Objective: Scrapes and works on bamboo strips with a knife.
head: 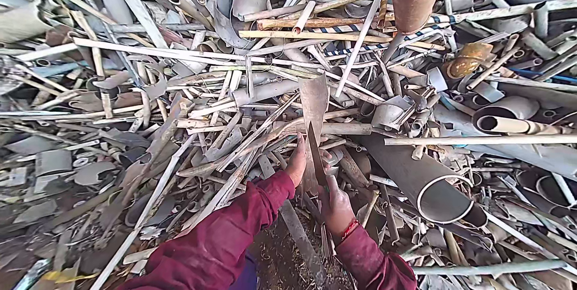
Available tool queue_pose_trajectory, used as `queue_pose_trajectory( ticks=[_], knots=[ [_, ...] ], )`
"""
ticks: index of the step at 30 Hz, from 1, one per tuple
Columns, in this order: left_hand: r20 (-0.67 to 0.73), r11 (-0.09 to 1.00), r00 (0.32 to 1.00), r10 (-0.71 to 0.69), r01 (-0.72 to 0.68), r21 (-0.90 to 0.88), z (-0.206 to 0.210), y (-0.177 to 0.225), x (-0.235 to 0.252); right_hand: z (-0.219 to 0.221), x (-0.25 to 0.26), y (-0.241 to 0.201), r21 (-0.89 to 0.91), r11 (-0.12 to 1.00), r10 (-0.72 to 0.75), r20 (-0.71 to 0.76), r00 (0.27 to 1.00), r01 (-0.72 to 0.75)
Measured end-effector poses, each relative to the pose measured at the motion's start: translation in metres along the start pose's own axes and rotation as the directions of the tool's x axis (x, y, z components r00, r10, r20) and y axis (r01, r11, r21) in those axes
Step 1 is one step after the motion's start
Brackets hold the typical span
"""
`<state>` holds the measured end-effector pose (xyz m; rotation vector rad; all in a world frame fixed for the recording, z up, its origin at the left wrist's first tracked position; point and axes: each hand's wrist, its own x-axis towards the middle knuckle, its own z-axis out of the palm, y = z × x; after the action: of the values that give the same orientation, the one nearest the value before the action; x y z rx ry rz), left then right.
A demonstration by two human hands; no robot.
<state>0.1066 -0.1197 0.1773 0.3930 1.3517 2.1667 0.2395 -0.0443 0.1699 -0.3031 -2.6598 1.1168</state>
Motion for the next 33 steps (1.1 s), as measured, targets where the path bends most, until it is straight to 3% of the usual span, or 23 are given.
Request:
queue_pose_trajectory(
  ticks=[3,5,7,11,14,15,18,21,22,25,29,32,33],
  knots=[
    [-0.123,0.997,0.99,-0.067,0.07,0.013,0.007,0.004,-0.005,-0.006,0.005,0.0,0.016,0.993,0.116,0.032,0.993,-0.116],
    [-0.037,0.999,0.998,-0.052,0.052,-0.017,0.005,0.001,-0.003,-0.004,0.001,0.003,0.019,0.998,0.064,0.065,0.996,-0.065],
    [-0.046,0.996,0.999,-0.03,0.026,-0.082,0.004,0.007,-0.003,-0.003,-0.003,0.0,-0.048,0.998,0.036,0.153,0.988,-0.029],
    [-0.167,0.987,0.986,-0.026,-0.001,-0.163,-0.003,0.014,0.0,-0.015,0.0,-0.016,-0.249,0.955,0.237,0.301,0.924,-0.163],
    [-0.12,0.994,0.993,-0.004,-0.01,-0.112,-0.005,0.013,0.001,-0.006,-0.007,0.001,-0.081,0.997,0.001,0.247,0.969,0.02],
    [-0.127,0.993,0.992,0.002,-0.017,-0.119,-0.005,0.014,0.002,-0.006,-0.006,0.003,-0.048,0.998,-0.019,0.221,0.975,0.03],
    [-0.148,0.991,0.989,-0.003,-0.017,-0.134,-0.006,0.014,0.003,-0.014,-0.001,-0.007,-0.117,0.986,0.142,0.253,0.957,-0.116],
    [-0.102,0.994,0.995,0.019,-0.03,-0.108,-0.007,0.013,0.003,-0.004,-0.004,0.01,0.05,0.998,-0.054,0.228,0.972,0.044],
    [-0.109,0.992,0.994,0.022,-0.035,-0.119,-0.006,0.015,0.002,-0.005,-0.003,0.011,0.066,0.997,-0.06,0.22,0.974,0.047],
    [-0.116,0.991,0.993,0.003,-0.019,-0.136,-0.007,0.016,0.002,-0.013,0.0,0.0,-0.075,0.993,0.1,0.204,0.974,-0.087],
    [-0.094,0.995,0.996,-0.003,-0.006,-0.099,-0.005,0.017,0.001,-0.003,-0.002,0.011,0.008,0.997,-0.071,0.149,0.986,0.071],
    [-0.094,0.994,0.996,-0.009,-0.001,-0.109,-0.008,0.016,0.001,-0.017,0.004,-0.004,-0.132,0.985,0.139,0.206,0.969,-0.113],
    [-0.09,0.995,0.996,-0.013,0.004,-0.099,-0.008,0.016,0.0,-0.015,0.002,-0.001,-0.12,0.988,0.116,0.193,0.974,-0.094]
  ],
)
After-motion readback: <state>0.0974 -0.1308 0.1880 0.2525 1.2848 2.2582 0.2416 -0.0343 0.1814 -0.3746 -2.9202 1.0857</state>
